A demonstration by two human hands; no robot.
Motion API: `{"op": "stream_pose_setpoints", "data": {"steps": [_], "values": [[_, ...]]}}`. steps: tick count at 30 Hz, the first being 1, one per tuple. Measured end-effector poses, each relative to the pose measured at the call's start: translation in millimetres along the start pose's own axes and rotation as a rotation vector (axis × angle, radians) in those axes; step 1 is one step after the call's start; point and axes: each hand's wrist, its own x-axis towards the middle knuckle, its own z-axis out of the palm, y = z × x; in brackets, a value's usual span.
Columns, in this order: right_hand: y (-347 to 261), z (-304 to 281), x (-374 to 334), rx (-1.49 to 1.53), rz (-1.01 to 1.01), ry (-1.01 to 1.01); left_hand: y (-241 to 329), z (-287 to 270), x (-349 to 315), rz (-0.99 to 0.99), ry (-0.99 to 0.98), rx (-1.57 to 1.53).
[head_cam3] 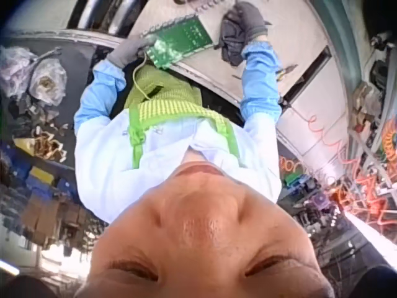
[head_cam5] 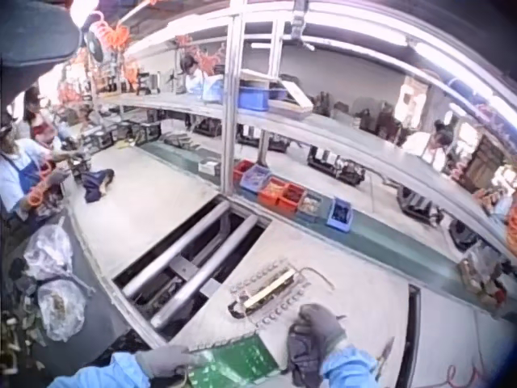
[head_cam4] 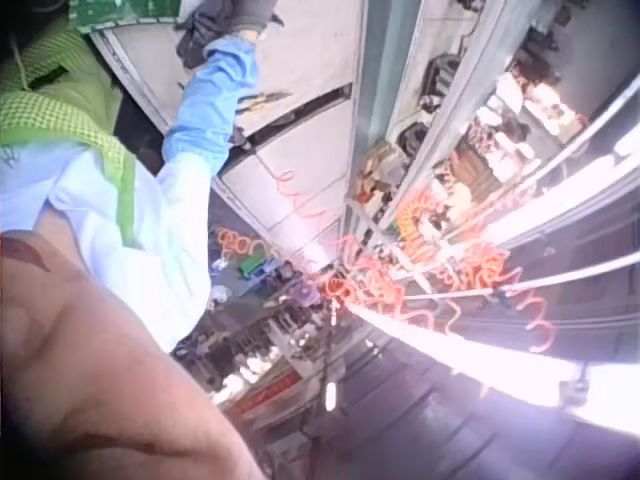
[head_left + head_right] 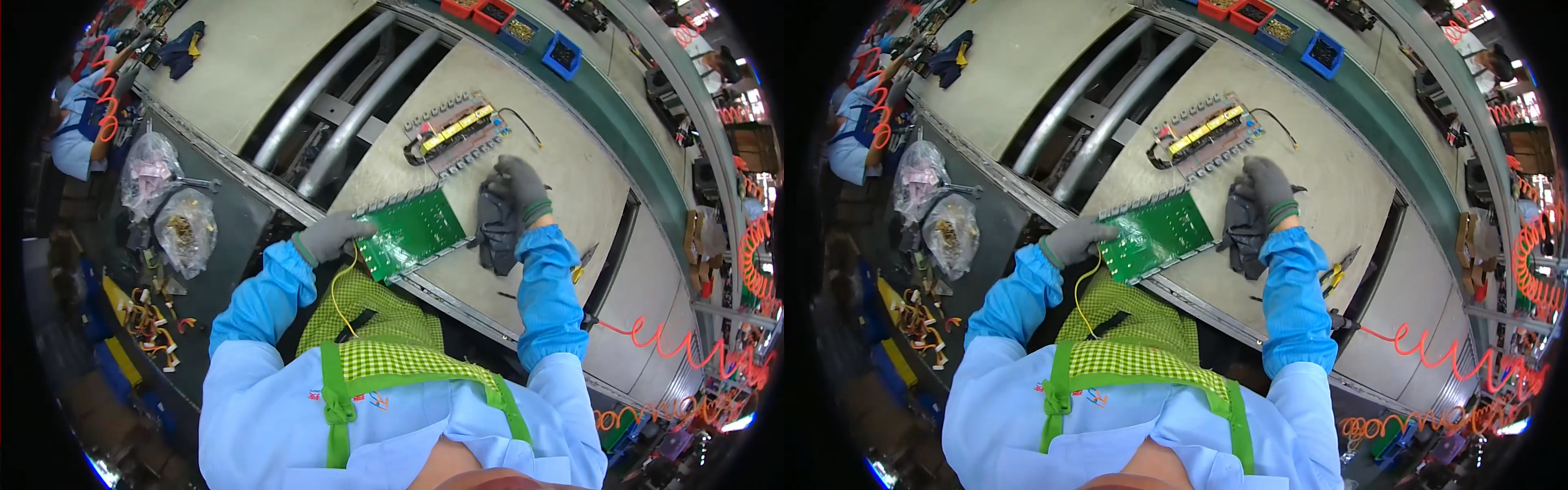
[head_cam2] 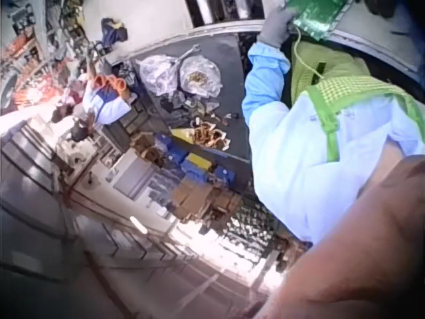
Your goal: The person picks up a green circuit board and wipes it with a black cloth. They then pick up a yellow component with wires and wipe it with the same cloth. The person continues to wipe the green circuit board and other components on the workbench.
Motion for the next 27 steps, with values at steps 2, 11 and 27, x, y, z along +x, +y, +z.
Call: {"op": "stream_pose_setpoints", "data": {"steps": [2,11,27], "values": [[15,15,17,-0.04,0.228,-0.093,-5,-16,-34,0.096,0.002,0.182],[42,91,55,-0.74,0.363,0.111,16,-11,-219,0.162,0.529,-0.356],[83,-8,125,0.107,0.399,0.072,-88,114,-320,0.763,1.277,-0.518]]}}
